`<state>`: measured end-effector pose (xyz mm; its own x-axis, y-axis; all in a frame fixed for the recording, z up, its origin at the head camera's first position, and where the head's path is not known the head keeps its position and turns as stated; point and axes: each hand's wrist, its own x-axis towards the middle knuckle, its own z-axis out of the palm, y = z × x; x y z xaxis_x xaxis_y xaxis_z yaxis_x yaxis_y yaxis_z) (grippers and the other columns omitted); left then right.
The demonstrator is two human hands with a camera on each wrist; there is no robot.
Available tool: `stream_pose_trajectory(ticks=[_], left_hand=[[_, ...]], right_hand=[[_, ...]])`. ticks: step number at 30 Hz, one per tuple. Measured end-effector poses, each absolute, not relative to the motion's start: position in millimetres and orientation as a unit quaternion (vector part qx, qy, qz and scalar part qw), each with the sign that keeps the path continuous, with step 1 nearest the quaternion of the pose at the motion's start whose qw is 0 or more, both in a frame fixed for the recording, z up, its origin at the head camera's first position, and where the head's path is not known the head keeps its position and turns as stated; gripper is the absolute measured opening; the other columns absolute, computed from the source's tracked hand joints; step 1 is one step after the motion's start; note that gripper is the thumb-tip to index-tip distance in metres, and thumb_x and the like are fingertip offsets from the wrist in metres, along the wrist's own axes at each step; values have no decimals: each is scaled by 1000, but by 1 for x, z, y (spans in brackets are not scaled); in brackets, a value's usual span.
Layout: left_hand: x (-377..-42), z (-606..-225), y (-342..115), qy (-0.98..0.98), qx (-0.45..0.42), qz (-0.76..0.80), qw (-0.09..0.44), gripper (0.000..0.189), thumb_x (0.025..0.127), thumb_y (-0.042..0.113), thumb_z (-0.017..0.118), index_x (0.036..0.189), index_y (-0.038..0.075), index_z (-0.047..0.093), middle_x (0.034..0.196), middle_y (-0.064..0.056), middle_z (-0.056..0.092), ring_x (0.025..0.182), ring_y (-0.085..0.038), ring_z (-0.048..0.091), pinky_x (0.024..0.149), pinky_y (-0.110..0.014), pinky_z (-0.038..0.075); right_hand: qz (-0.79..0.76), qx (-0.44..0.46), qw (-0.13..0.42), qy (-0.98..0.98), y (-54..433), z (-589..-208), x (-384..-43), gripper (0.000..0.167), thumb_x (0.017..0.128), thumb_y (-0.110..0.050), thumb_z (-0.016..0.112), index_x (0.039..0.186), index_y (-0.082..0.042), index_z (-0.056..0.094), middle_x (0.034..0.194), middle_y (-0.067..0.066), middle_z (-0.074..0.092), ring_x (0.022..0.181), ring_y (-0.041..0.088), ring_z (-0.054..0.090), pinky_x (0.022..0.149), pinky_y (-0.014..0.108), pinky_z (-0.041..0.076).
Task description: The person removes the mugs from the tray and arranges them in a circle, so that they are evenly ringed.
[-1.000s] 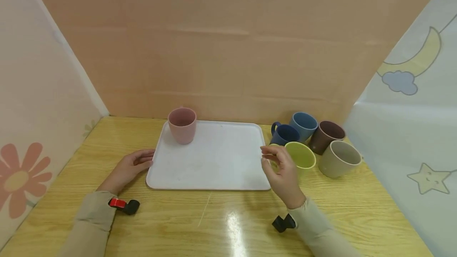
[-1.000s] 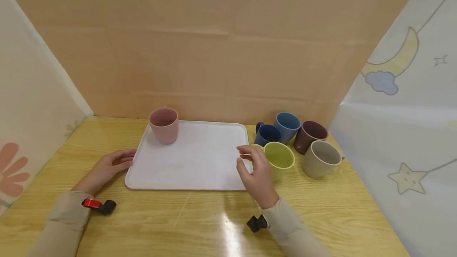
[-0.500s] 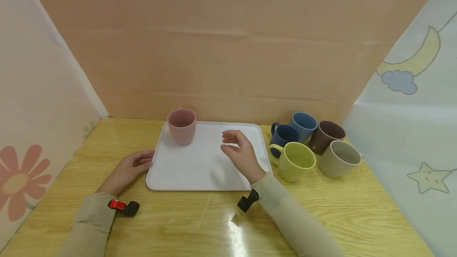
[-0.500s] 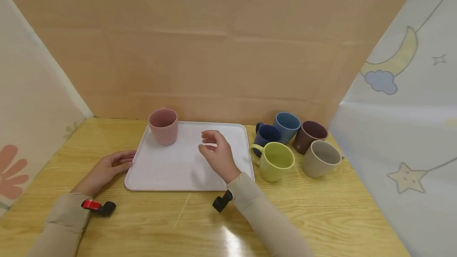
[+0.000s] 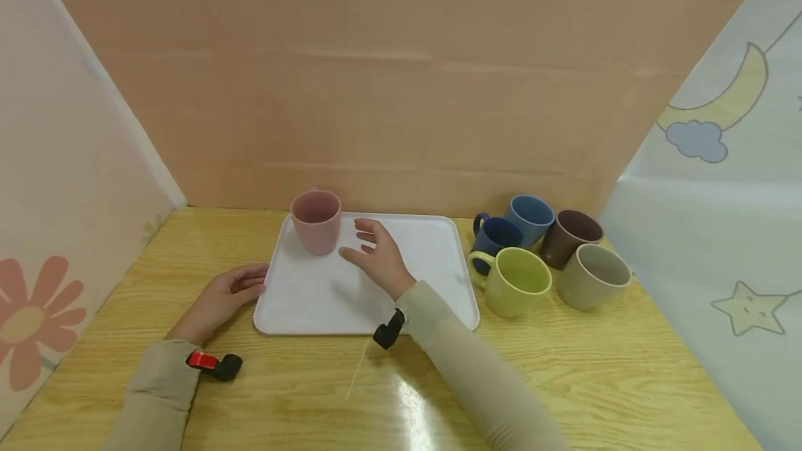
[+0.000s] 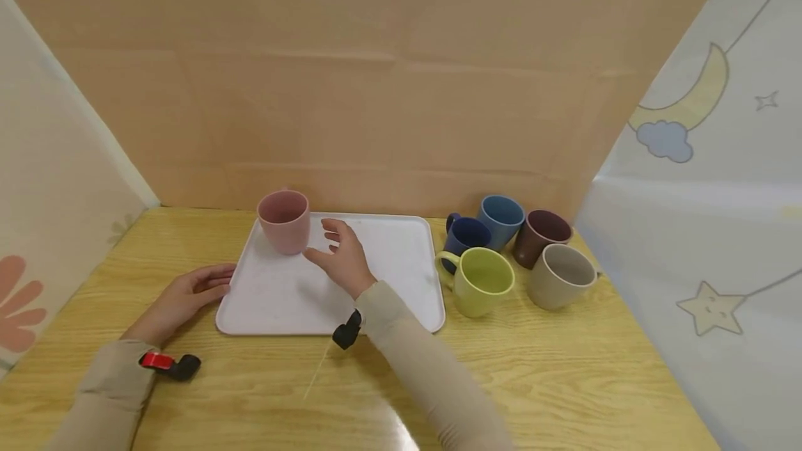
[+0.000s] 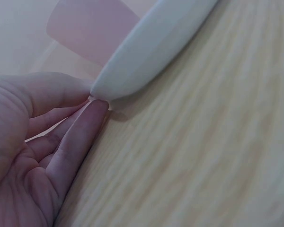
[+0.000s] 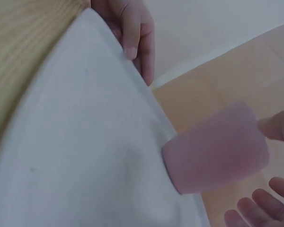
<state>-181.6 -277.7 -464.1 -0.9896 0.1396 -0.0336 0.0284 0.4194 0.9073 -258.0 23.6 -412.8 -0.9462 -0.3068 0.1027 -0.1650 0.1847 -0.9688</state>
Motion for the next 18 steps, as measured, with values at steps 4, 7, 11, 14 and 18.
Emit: stream_pose_trajectory(ticks=[4, 7, 11, 14, 18], left_hand=[[-181, -465, -279, 840, 57, 537, 47, 55, 103, 25, 62, 148, -2, 47, 140, -24, 57, 125, -19, 57, 90, -9, 44], [-181, -465, -279, 840, 56, 537, 47, 55, 103, 26, 62, 149, -1, 47, 141, -23, 57, 125, -17, 57, 90, -9, 44], [-182, -465, -278, 841, 47, 537, 50, 57, 103, 27, 63, 149, -1, 47, 142, -23, 56, 126, -22, 57, 89, -9, 44], [-183, -465, -277, 841, 42, 537, 51, 56, 103, 28, 63, 149, -1, 47, 142, -24, 56, 128, -30, 55, 89, -9, 44], [-183, -466, -277, 843, 42, 535, 48, 55, 103, 26, 63, 148, -2, 47, 141, -24, 57, 126, -27, 57, 89, -9, 44]], right_hand=[[-616, -158, 52, 770, 11, -420, -269, 70, 88, -11, 80, 147, -2, 44, 151, 10, 48, 138, 28, 46, 112, 38, 41], [-625, -158, 43, 764, 3, -424, -276, 72, 87, -9, 80, 148, -1, 43, 150, 11, 48, 140, 30, 45, 112, 38, 40], [-615, -158, 39, 771, -7, -426, -281, 76, 85, -12, 83, 148, -2, 43, 151, 13, 46, 140, 32, 43, 113, 40, 40], [-606, -157, 38, 779, -15, -428, -285, 80, 83, -13, 84, 150, -4, 41, 152, 13, 44, 140, 31, 43, 112, 42, 40], [-612, -145, 35, 777, -25, -434, -291, 82, 83, -13, 85, 151, -3, 41, 151, 13, 45, 138, 31, 45, 112, 42, 41]])
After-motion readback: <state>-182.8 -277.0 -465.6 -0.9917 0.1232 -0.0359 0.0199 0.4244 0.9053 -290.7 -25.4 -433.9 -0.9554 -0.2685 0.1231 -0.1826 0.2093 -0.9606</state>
